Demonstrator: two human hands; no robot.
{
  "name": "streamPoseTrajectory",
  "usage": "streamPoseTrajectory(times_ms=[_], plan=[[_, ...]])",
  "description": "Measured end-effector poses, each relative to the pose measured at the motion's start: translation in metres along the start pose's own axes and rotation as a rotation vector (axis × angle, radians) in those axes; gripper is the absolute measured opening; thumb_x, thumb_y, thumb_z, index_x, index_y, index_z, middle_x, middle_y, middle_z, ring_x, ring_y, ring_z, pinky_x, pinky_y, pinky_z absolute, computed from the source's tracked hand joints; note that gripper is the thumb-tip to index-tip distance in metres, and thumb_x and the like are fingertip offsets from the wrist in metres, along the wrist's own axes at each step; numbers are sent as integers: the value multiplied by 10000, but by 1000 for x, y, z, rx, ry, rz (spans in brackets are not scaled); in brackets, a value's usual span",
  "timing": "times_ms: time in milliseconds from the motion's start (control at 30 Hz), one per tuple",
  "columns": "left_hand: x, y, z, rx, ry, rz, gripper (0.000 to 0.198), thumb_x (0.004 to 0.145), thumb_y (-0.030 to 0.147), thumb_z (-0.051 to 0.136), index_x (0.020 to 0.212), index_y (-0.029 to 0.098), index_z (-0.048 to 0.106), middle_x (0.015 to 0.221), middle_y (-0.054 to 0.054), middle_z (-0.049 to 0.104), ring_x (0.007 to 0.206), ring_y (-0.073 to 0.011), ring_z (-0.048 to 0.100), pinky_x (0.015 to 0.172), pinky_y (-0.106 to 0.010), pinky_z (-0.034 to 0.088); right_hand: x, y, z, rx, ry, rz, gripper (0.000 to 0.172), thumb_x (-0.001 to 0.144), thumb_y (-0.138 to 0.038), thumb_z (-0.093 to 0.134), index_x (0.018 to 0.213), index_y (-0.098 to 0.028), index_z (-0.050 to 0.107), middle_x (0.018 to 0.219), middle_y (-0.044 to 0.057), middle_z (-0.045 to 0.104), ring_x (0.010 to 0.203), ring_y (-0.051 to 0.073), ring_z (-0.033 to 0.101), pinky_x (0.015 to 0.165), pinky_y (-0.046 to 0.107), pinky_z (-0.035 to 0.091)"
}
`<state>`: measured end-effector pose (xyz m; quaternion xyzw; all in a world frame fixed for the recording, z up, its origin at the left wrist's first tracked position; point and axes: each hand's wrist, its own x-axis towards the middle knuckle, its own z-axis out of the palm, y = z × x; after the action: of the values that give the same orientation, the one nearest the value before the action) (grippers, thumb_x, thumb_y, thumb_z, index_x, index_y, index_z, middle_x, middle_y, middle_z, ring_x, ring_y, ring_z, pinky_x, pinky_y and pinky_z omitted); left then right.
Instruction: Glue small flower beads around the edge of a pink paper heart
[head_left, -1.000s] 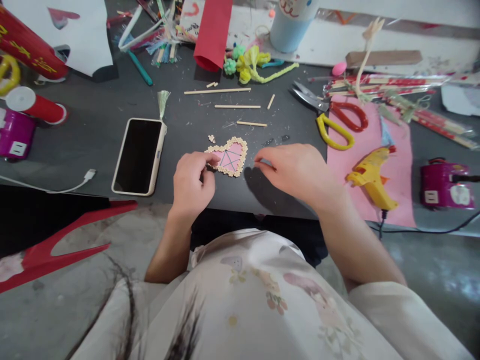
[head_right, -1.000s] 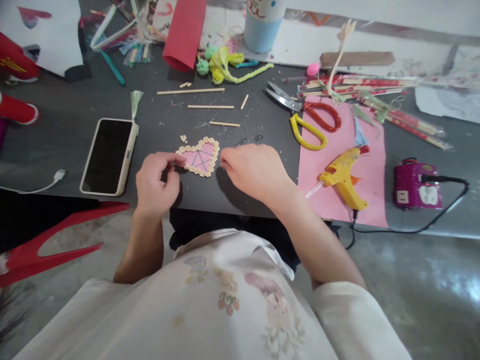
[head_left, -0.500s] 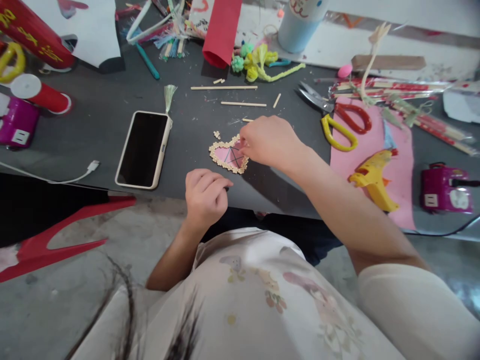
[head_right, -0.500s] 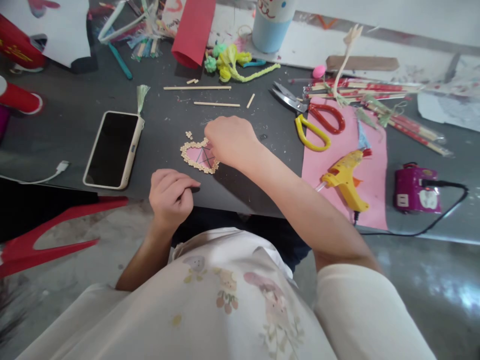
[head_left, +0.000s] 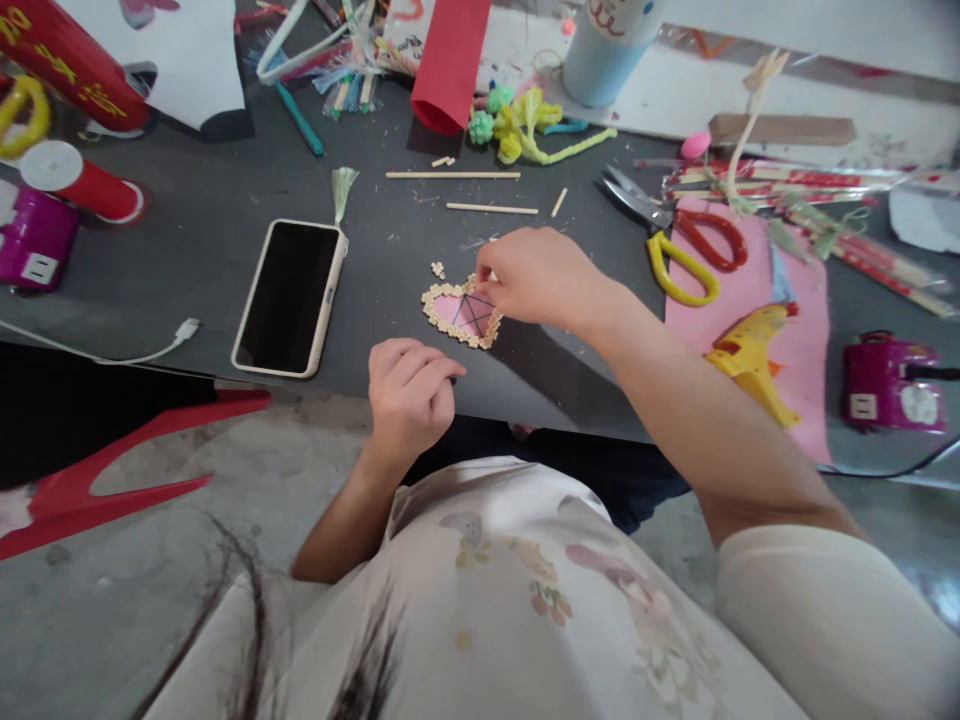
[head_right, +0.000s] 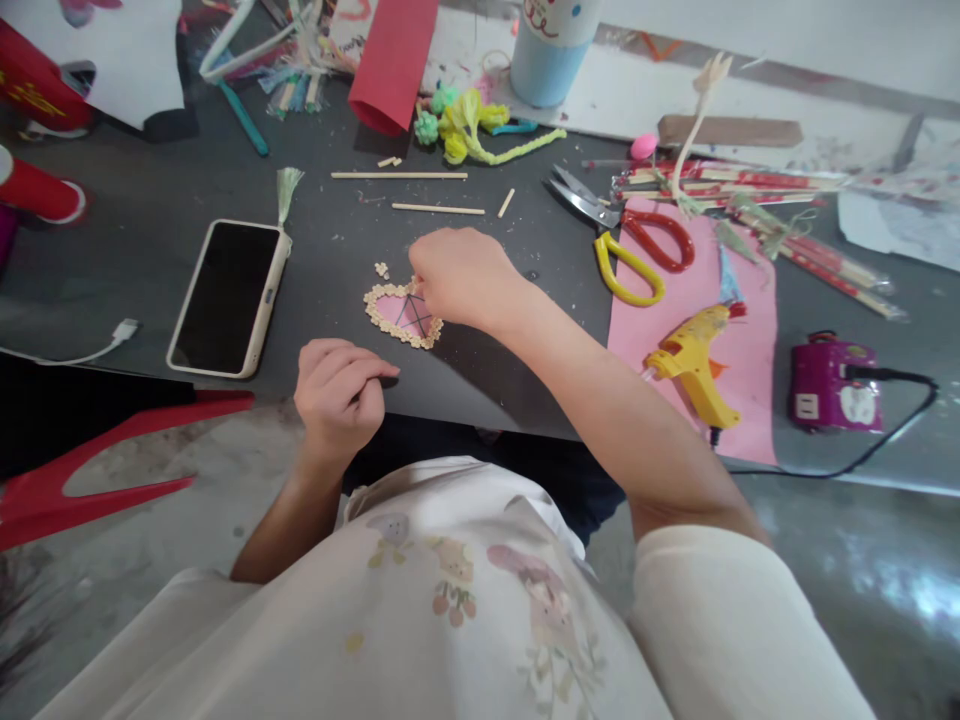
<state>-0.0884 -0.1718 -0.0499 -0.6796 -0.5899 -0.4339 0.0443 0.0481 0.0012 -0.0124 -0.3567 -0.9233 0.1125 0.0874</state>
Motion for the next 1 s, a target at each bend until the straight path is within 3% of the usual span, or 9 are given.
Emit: streamPoseTrajectory(times_ms=[233, 333, 433, 533, 600, 667, 800, 1000], plan=[[14, 1, -4, -83, -14, -89, 283, 782, 52, 468, 734, 227, 686, 719, -7, 698, 761, -174, 626, 768, -360, 516, 0, 8, -32, 161, -48, 19, 202, 838, -348, 625, 700, -211, 680, 621, 23, 625, 655, 176, 591, 595, 304, 373], [30, 2, -6, -147, -59, -215, 291, 806, 76, 457, 937, 201, 685, 933, -41, 713, 851, -171, 637, 776, -335, 517, -3, 9, -40, 261, -46, 30, 250, 842, -403, 628, 711, -196, 681, 573, -6, 575, 624, 140, 558, 604, 293, 377], [47, 1, -3, -222, -175, -337, 363, 839, 142, 521, 1179, 214, 626, 1123, -52, 676, 722, -116, 595, 680, -282, 500, -8, 5, -47, 348, -65, 43, 244, 846, -400, 626, 741, -187, 680, 575, -33, 553, 603, 107, 512, 609, 279, 376], [60, -2, 3, -409, -284, -396, 442, 863, 250, 599, 1302, 255, 551, 1134, -56, 674, 714, -115, 611, 649, -269, 502, -14, -2, -52, 416, -99, 43, 205, 871, -362, 600, 772, -195, 669, 611, -37, 565, 605, 100, 481, 604, 274, 378], [66, -2, 6, -583, -336, -438, 511, 840, 286, 642, 1335, 278, 518, 1269, -77, 633, 693, -105, 615, 617, -267, 512, -19, -7, -53, 460, -100, 46, 192, 893, -344, 576, 796, -203, 664, 648, -25, 586, 628, 109, 479, 607, 278, 384], [70, -1, 8, -724, -406, -483, 521, 817, 301, 671, 1318, 270, 530, 1270, -86, 638, 697, -105, 625, 617, -264, 526, -23, -11, -53, 505, -88, 49, 182, 907, -330, 558, 815, -207, 656, 689, -10, 608, 652, 119, 482, 610, 282, 389], [70, 3, 9, -833, -502, -541, 346, 811, 320, 687, 1129, 193, 638, 1008, -71, 725, 774, -134, 666, 702, -267, 553, -33, -14, -49, 608, -29, 56, 153, 917, -303, 536, 851, -200, 629, 758, 8, 632, 696, 128, 510, 619, 275, 400], [65, 4, 11, -747, -421, -550, 197, 869, 325, 624, 934, 161, 713, 864, -48, 735, 699, -123, 653, 631, -240, 517, -46, -16, -42, 786, -37, 76, 224, 978, -392, 478, 891, -205, 565, 758, 12, 639, 646, 114, 549, 594, 267, 416]])
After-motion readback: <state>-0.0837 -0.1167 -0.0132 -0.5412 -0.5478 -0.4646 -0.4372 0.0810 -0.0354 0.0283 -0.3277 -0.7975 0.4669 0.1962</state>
